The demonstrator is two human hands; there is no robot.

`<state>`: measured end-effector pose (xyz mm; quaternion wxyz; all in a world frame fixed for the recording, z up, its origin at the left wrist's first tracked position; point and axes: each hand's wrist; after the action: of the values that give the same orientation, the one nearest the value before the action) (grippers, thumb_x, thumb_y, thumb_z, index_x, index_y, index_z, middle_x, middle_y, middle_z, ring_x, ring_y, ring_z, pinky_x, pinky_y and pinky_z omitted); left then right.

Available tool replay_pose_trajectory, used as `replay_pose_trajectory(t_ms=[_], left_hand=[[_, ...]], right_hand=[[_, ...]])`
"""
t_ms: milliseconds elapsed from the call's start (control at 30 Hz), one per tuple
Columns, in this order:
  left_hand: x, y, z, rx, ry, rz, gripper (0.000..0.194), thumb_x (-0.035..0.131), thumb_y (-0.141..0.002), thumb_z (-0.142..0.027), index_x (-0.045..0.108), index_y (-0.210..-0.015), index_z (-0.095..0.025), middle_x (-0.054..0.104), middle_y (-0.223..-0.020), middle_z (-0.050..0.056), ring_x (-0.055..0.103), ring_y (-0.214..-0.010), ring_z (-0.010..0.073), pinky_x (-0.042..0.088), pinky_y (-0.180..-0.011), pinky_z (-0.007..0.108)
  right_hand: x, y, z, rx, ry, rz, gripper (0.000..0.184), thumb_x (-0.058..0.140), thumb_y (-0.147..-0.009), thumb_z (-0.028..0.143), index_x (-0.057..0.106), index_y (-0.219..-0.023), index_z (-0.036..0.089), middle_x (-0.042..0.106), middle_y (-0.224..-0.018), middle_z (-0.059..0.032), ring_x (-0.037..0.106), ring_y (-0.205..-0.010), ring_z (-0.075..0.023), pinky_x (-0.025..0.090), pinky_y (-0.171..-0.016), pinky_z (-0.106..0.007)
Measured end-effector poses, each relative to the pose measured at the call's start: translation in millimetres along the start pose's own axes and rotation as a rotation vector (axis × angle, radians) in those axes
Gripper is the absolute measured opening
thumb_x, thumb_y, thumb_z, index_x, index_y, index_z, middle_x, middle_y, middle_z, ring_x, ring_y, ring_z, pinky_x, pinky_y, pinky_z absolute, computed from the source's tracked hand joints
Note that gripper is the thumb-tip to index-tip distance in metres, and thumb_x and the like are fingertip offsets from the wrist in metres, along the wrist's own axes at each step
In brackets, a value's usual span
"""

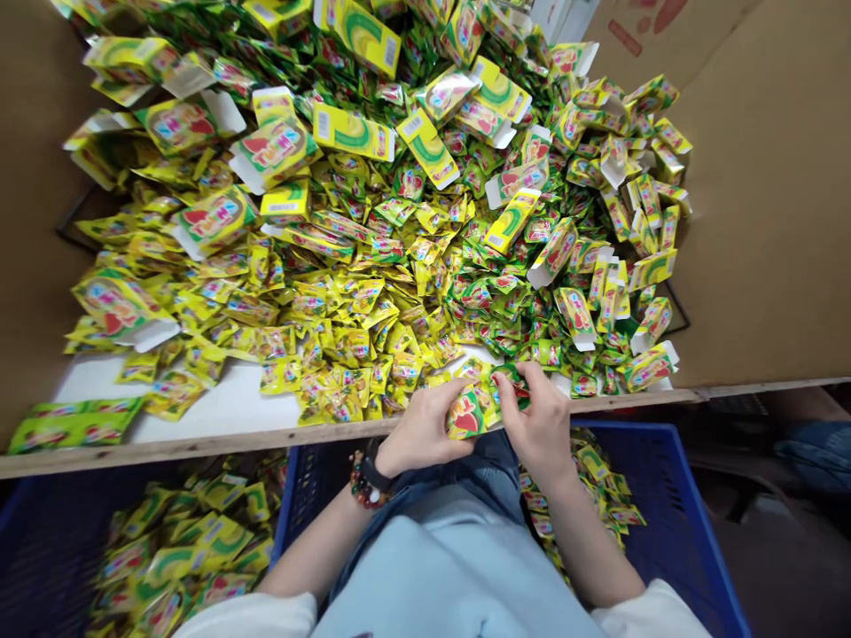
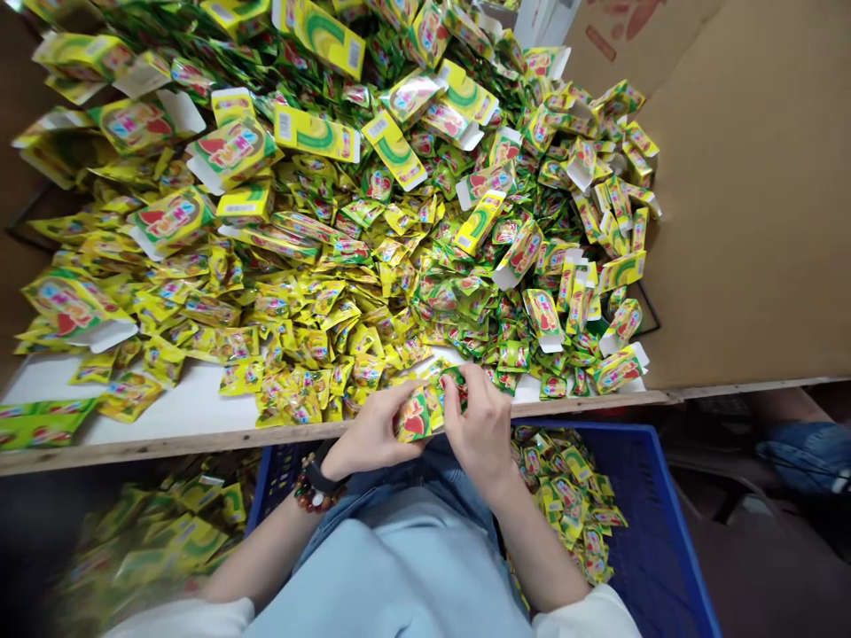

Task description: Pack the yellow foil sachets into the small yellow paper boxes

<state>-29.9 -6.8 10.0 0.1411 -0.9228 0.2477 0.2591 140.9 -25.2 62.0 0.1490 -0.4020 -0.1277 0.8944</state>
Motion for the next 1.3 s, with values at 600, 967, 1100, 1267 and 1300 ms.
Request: replay_pose_trajectory(t_ms=[600, 967, 1100, 1267, 1300], left_hand=[[42.9, 7.7, -0.9, -0.045, 0.061, -0.312, 0.063, 0.068, -0.062, -0.019, 0.053, -0.123, -0.022, 0.069, -0.113, 0.008, 0.068, -0.099, 0.0256, 0.057, -0.085, 0.040], [49.1, 7.3, -4.5, -0.009, 0.065, -0.329, 0.059, 0.067, -0.064, -0.020, 0.054, -0.121, -0.021, 0.070, -0.109, 0.008, 0.068, -0.097, 0.0252, 0.057, -0.084, 0.039], [49.7, 4.2, -4.1, 0.048, 0.037, -0.384, 0.056, 0.066, -0.069, -0.021, 0.053, -0.123, -0.019, 0.069, -0.112, 0.010, 0.067, -0.100, 0.0243, 0.056, -0.086, 0.038], [51.1, 3.0, -0.7, 0.074, -0.075, -0.447, 0.055, 0.067, -0.071, -0.023, 0.052, -0.124, -0.017, 0.069, -0.110, 0.010, 0.067, -0.098, 0.0242, 0.057, -0.084, 0.037], [52.0, 2.8, -0.3, 0.078, -0.092, -0.455, 0.054, 0.067, -0.072, -0.023, 0.052, -0.124, -0.018, 0.069, -0.109, 0.010, 0.068, -0.098, 0.0242, 0.057, -0.084, 0.037]], right_hand=[[4.7, 12.7, -3.5, -0.225, 0.140, 0.057, 0.014, 0.054, -0.094, 0.024, 0.066, -0.101, 0.021, 0.069, -0.084, -0.0041, 0.061, -0.078, -0.0193, 0.038, -0.080, -0.036], [-5.8, 9.0, 2.1, -0.140, 0.194, 0.202, 0.009, 0.057, -0.091, 0.023, 0.062, -0.084, 0.020, 0.069, -0.083, -0.0040, 0.060, -0.080, -0.0215, 0.035, -0.074, -0.034], [-2.0, 19.5, 9.6, -0.237, 0.257, 0.081, 0.013, 0.054, -0.094, 0.022, 0.065, -0.101, 0.020, 0.073, -0.087, -0.0041, 0.060, -0.091, -0.0233, 0.032, -0.085, -0.038], [-5.6, 26.9, 12.8, -0.194, 0.265, -0.043, 0.032, 0.056, -0.093, 0.018, 0.060, -0.125, 0.024, 0.076, -0.096, -0.0023, 0.057, -0.113, -0.0272, 0.025, -0.097, -0.045], [-4.6, 27.7, 12.4, -0.180, 0.267, -0.101, 0.033, 0.058, -0.092, 0.019, 0.061, -0.125, 0.024, 0.076, -0.095, -0.0025, 0.058, -0.112, -0.0269, 0.024, -0.098, -0.046]])
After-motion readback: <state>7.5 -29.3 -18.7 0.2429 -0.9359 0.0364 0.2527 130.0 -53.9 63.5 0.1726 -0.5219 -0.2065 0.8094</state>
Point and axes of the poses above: each hand's wrist, its own y-axis away from the middle knuckle, its own x-axis out of the palm, z = x × y
